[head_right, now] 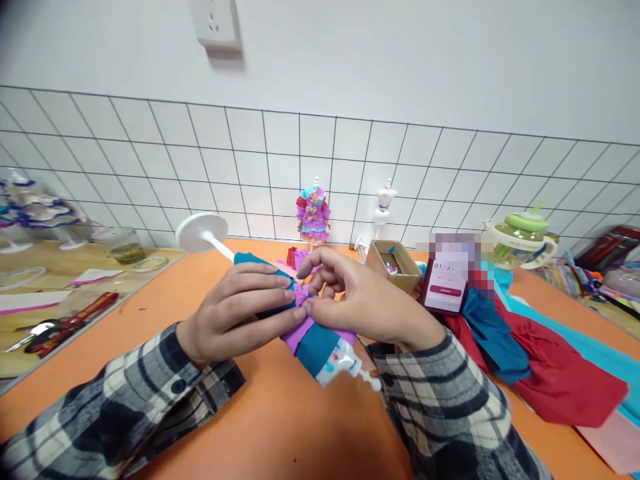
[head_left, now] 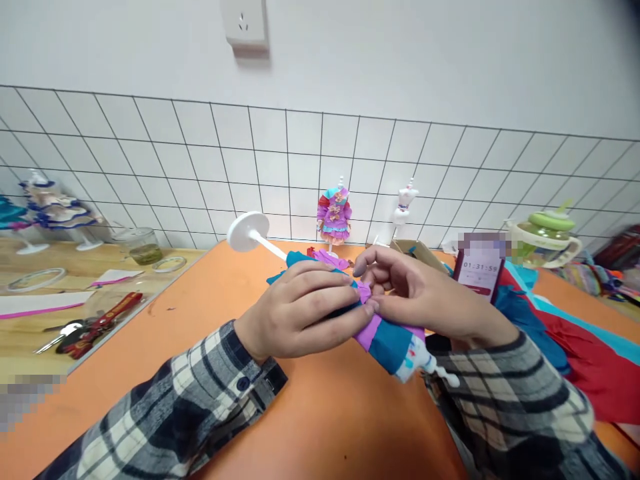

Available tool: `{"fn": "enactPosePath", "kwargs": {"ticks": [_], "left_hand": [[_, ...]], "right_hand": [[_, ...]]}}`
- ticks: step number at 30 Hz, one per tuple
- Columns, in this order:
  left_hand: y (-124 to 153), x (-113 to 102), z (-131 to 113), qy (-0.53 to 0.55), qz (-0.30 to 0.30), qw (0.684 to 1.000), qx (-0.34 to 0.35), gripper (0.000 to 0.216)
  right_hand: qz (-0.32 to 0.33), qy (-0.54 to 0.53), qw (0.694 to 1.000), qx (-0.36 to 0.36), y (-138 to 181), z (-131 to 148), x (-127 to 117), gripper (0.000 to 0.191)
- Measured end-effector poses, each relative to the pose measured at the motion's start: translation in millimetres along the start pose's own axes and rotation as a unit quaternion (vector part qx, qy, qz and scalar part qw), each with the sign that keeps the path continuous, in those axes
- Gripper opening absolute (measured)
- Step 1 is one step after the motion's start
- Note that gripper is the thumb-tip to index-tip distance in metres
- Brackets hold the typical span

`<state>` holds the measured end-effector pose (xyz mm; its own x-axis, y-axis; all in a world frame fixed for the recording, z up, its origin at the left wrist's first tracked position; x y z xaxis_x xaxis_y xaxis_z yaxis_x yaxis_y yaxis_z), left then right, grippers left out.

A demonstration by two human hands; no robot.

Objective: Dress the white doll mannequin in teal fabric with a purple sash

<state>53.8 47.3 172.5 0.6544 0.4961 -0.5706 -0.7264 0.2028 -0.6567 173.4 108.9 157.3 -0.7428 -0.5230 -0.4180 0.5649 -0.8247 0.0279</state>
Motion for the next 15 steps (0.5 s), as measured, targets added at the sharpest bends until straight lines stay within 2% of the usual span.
{"fn": "enactPosePath", "kwargs": {"ticks": [5, 7, 9, 10, 12, 15], "left_hand": [[6, -1, 1, 0.019, -0.018, 1.000, -0.015, 0.025], [10, 0, 2, 0.015, -0.041, 0.999, -0.016, 0.027], [14, -1, 3, 0.008, -0.081, 0.996, -0.028, 0.027], [16, -1, 5, 0.008, -0.101, 0.994, -0.047, 0.026], [20, 0, 14, 0.028, -0.126, 0.984, -0.120, 0.022], [28, 10, 32, 0.119, -0.151, 0.942, -0.275, 0.020]], "right_hand": [[-0.028, -0.007, 1.000, 0.009, 0, -2, -2, 0.029], [-0.096, 0.010, 0.995, -0.029, 2, 4, -15, 0.030], [-0.171, 0.050, 0.978, -0.108, 10, 17, -28, 0.028], [-0.191, 0.075, 0.968, -0.146, 14, 22, -31, 0.026], [-0.177, 0.105, 0.961, -0.185, 17, 26, -30, 0.024], [-0.137, 0.077, 0.972, -0.174, 9, 19, -26, 0.030]]}}
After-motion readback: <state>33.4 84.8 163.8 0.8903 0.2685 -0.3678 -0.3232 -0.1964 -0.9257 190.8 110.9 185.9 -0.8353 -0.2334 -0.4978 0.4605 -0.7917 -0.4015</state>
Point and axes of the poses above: each hand's wrist, its own y-axis away from the middle knuckle, its own x-axis out of the palm, z = x × y, the point moved 8 cm from there along -y, towards the middle knuckle, and after that the axes turned 13 degrees about x, right-handed, at the moved point
